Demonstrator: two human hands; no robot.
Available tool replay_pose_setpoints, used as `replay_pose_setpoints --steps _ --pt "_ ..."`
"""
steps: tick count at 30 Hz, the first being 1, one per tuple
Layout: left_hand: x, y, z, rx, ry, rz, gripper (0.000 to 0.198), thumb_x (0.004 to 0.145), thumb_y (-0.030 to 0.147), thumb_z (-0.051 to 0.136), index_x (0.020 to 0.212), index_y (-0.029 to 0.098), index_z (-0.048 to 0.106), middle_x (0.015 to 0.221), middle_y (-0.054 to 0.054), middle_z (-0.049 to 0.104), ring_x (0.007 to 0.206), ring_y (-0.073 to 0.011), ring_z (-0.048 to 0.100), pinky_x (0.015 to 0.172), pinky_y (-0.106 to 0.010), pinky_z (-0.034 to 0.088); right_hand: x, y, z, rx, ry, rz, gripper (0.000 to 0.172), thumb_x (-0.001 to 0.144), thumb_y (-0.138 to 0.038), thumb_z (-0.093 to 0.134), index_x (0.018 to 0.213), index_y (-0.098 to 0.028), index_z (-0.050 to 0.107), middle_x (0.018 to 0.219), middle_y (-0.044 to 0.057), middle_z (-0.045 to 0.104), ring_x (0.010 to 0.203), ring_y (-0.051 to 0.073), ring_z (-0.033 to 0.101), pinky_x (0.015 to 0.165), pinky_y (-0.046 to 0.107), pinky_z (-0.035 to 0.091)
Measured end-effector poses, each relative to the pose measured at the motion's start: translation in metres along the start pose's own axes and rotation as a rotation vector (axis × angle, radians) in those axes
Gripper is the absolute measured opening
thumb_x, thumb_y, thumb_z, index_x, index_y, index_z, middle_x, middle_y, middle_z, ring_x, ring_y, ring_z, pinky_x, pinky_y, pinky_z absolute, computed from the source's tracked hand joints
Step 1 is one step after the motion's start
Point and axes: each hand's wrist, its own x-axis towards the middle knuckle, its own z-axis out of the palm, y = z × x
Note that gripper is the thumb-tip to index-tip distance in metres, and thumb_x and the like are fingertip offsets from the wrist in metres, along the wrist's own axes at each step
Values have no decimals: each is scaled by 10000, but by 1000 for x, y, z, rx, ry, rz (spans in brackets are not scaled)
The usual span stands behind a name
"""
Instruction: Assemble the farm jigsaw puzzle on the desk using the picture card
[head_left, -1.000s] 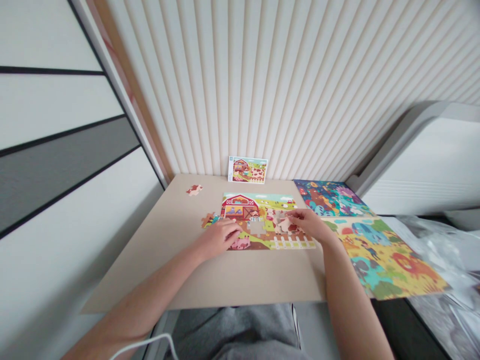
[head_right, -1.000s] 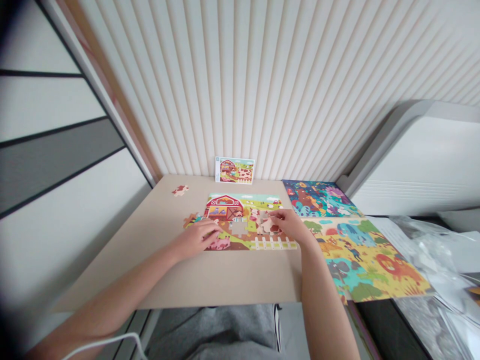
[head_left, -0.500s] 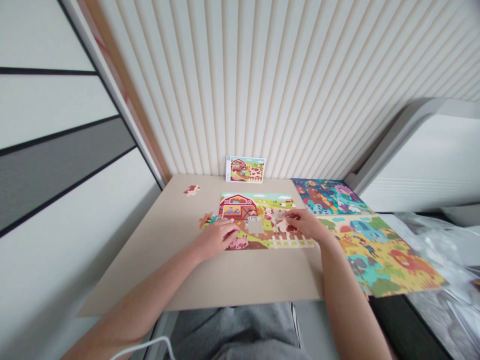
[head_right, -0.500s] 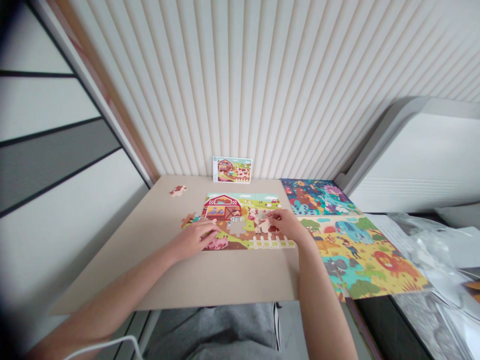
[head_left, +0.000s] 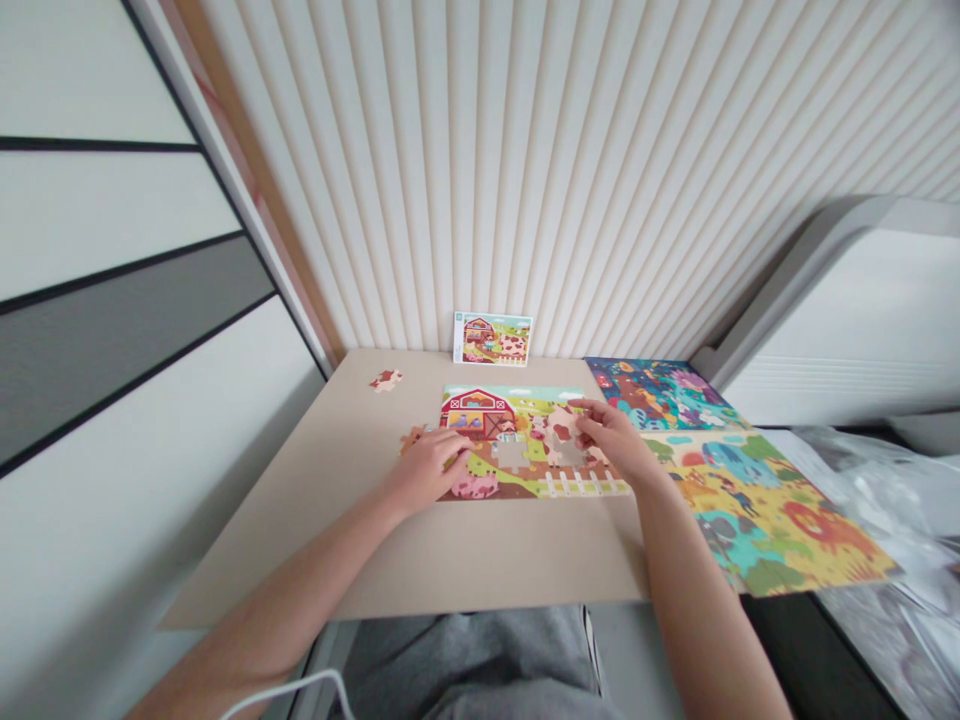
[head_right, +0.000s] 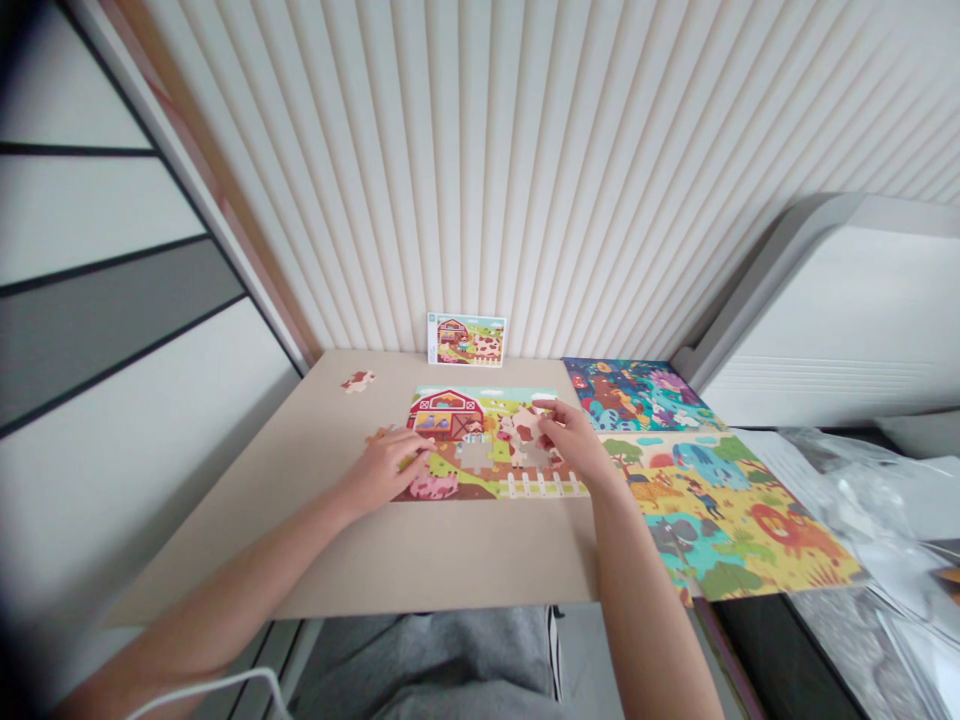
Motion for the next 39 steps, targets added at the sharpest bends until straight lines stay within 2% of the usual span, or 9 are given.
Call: replay_pose_setpoints --steps 7,16,20,24,26,28,32,36,39 --pt "1 -11 -3 68 162 -120 166 966 242 501 981 216 665 963 -57 705 931 -218 638 852 -355 496 -7 -13 15 -53 -97 17 398 775 -407 675 1095 -181 600 652 -19 666 578 145 645 556 237 488" --pt "2 -7 -5 96 189 -129 171 969 234 485 995 209 652 973 -64 698 937 -218 636 868 -357 497 -6 -5 23 -2 -140 -11 320 798 -411 693 979 -199 537 729 26 741 612 154 684 586 243 497" --pt "-1 -21 -22 266 290 -189 187 972 239 467 1006 211 649 984 -76 698 968 -240 627 883 -371 482 -5 -5 21 -28 -111 -38 381 814 -392 675 1108 -181 556 751 28 745 641 156 689 601 244 499" --pt "-10 -49 -46 537 361 -363 204 948 247 481 1020 186 662 1009 -108 699 970 -282 620 899 -413 460 -6 -9 21 -109 -103 -50 463 829 -343 643 1251 -164 580 748 17 738 631 147 673 622 246 506" --pt "-14 -59 -52 590 320 -442 228 942 279 489 1031 177 672 1021 -112 700 973 -285 621 900 -410 459 -7 -11 22 -126 -105 -49 464 830 -336 637 1255 -154 593 736 19 736 626 149 669 629 251 509" --pt "-16 -63 -51 575 228 -470 276 940 354 509 1059 176 684 1045 -106 703 991 -283 621 905 -401 462 -8 -11 24 -116 -113 -43 469 831 -342 637 1256 -149 585 738 24 739 630 158 674 620 254 509" --pt "-15 -56 -39 503 59 -402 416 915 539 538 1108 209 704 1095 -94 693 1035 -286 611 917 -400 465 -9 -11 27 -79 -127 -23 450 824 -361 644 1219 -165 558 751 31 749 644 175 691 587 254 503" --pt "-12 -48 -30 461 17 -333 373 923 512 537 1107 239 712 1090 -90 678 1051 -278 602 933 -399 463 -8 -7 27 -23 -109 -38 390 803 -362 668 1132 -205 530 738 9 741 621 168 686 598 261 512" --pt "-12 -49 -29 428 20 -306 324 940 448 522 1086 231 713 1078 -85 673 1044 -268 600 939 -395 466 -6 -4 26 -10 -63 -40 416 781 -349 687 1137 -214 520 730 -7 719 631 170 684 581 257 511"
